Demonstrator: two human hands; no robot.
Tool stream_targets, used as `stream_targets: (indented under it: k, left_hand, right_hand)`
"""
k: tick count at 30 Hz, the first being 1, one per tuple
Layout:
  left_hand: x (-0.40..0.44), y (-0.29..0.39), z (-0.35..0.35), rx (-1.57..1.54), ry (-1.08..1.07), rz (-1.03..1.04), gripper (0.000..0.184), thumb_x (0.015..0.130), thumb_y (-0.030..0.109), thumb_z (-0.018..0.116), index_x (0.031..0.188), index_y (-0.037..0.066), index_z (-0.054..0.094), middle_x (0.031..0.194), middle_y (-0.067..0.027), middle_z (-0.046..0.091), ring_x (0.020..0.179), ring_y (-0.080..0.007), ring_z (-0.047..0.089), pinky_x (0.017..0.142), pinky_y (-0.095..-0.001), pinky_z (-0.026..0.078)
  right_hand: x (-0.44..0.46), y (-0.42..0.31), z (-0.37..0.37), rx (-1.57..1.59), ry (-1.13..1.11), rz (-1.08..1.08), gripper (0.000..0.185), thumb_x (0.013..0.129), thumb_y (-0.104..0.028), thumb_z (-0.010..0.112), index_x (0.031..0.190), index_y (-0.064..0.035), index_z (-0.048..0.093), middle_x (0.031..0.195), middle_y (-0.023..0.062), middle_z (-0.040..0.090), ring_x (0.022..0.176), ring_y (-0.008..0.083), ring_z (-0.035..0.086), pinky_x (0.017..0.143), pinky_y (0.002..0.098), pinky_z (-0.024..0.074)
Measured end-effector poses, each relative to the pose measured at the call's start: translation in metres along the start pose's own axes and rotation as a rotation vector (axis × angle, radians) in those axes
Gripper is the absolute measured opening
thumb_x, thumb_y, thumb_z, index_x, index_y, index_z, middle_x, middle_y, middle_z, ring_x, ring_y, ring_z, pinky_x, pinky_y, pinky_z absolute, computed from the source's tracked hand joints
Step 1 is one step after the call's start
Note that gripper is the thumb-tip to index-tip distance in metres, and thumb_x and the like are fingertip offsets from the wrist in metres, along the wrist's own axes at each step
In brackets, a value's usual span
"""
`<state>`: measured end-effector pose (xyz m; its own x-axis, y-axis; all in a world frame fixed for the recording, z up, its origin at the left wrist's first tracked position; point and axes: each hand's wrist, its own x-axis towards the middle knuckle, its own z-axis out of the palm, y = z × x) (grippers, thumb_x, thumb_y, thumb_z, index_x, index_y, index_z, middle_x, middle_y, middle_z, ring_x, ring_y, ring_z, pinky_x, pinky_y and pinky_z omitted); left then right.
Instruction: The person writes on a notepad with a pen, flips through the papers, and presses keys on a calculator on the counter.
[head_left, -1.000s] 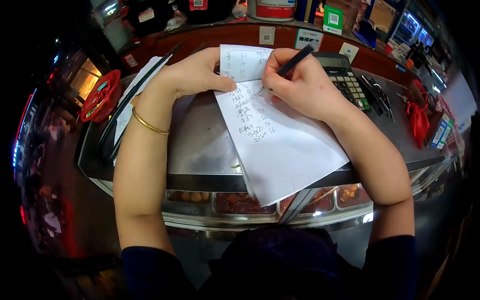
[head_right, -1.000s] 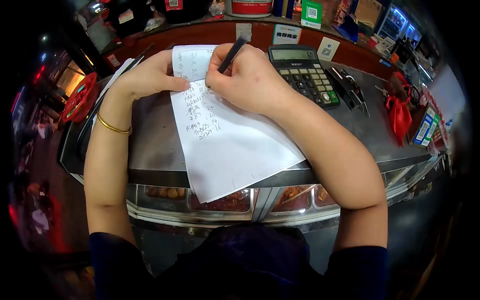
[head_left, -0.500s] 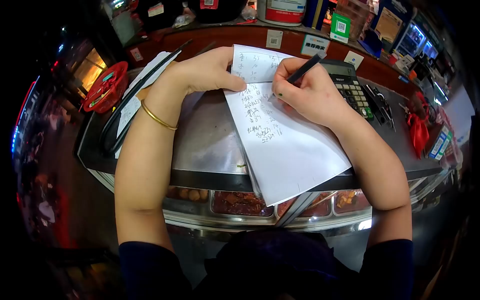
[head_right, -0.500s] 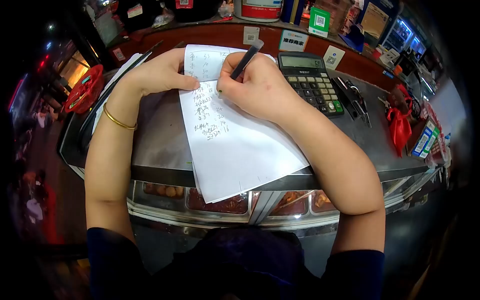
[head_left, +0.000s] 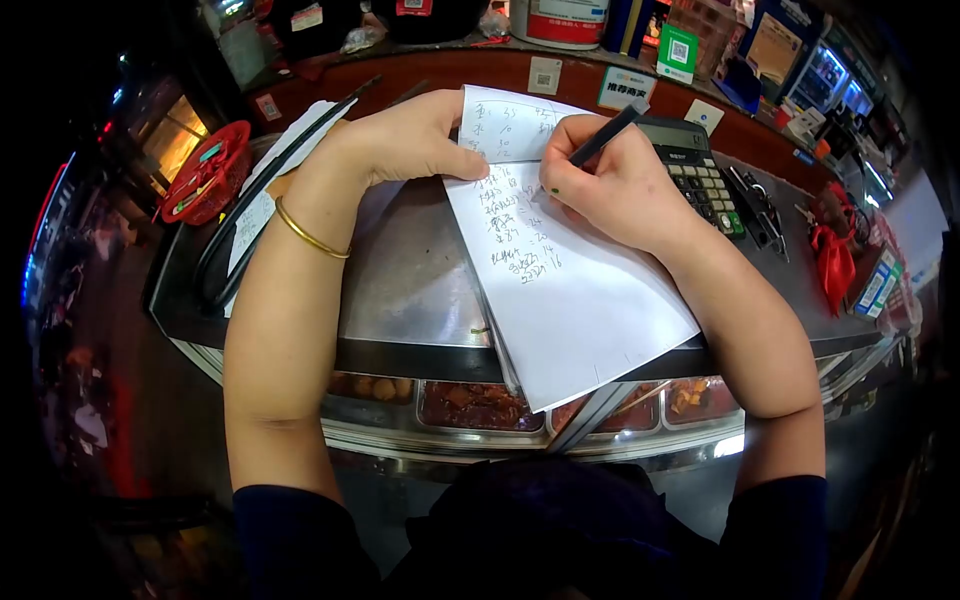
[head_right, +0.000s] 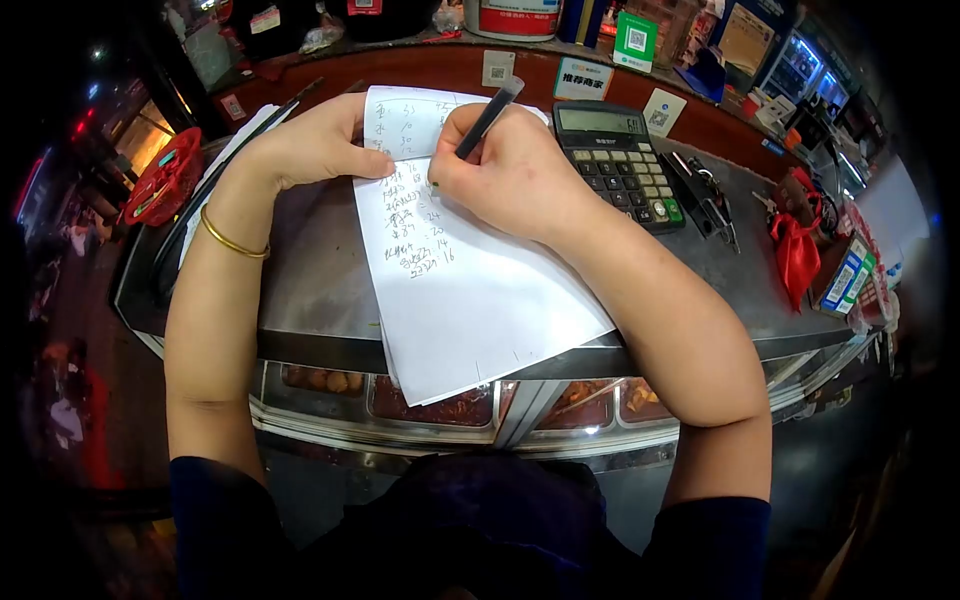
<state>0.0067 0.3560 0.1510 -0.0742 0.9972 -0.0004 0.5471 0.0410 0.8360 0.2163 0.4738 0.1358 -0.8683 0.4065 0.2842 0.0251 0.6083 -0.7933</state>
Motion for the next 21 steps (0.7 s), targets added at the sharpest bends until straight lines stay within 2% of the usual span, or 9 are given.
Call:
stream_targets:
  k: [2,14,17,21]
  left_hand:
    - [0.0,0.002,0.001,0.019,-0.002,0.003,0.057,0.08,0.007,0.078,0.133,0.0,0.057,0.123,-0.0127,0.068,0.11,-0.0214,0.064,0.103,-0.0373,0.048]
    - [0.0,0.001,-0.001,0.018,-0.019,0.004,0.058,0.081,0.006,0.078,0.134,0.0,0.056,0.125,-0.0107,0.066,0.114,-0.0205,0.062,0.104,-0.037,0.046]
    - [-0.001,0.002,0.0,0.013,-0.021,0.01,0.058,0.081,0.005,0.077,0.134,0.0,0.056,0.125,-0.0106,0.066,0.114,-0.0203,0.062,0.105,-0.0368,0.046]
    - [-0.001,0.003,0.0,0.054,-0.015,0.004,0.059,0.08,0.003,0.075,0.136,-0.001,0.054,0.126,-0.0108,0.066,0.115,-0.0194,0.062,0.105,-0.0365,0.046]
  right_hand:
    - [0.001,-0.002,-0.001,-0.02,0.021,0.034,0.013,0.085,-0.012,0.069,0.082,0.0001,0.067,0.065,0.0034,0.062,0.062,0.009,0.058,0.057,0.0264,0.0466]
    - [0.002,0.002,-0.001,-0.06,0.002,-0.042,0.013,0.084,-0.013,0.068,0.081,-0.001,0.064,0.066,0.0041,0.061,0.062,0.0102,0.056,0.056,0.0286,0.0456]
    - [0.001,0.002,-0.001,0.071,0.047,0.051,0.013,0.084,-0.014,0.067,0.08,-0.002,0.064,0.067,0.0029,0.06,0.063,0.0094,0.055,0.056,0.0279,0.0447]
    - [0.004,0.003,-0.015,0.154,0.091,-0.162,0.012,0.085,-0.015,0.067,0.082,-0.0035,0.065,0.069,-0.0001,0.061,0.064,0.007,0.055,0.056,0.0246,0.0425]
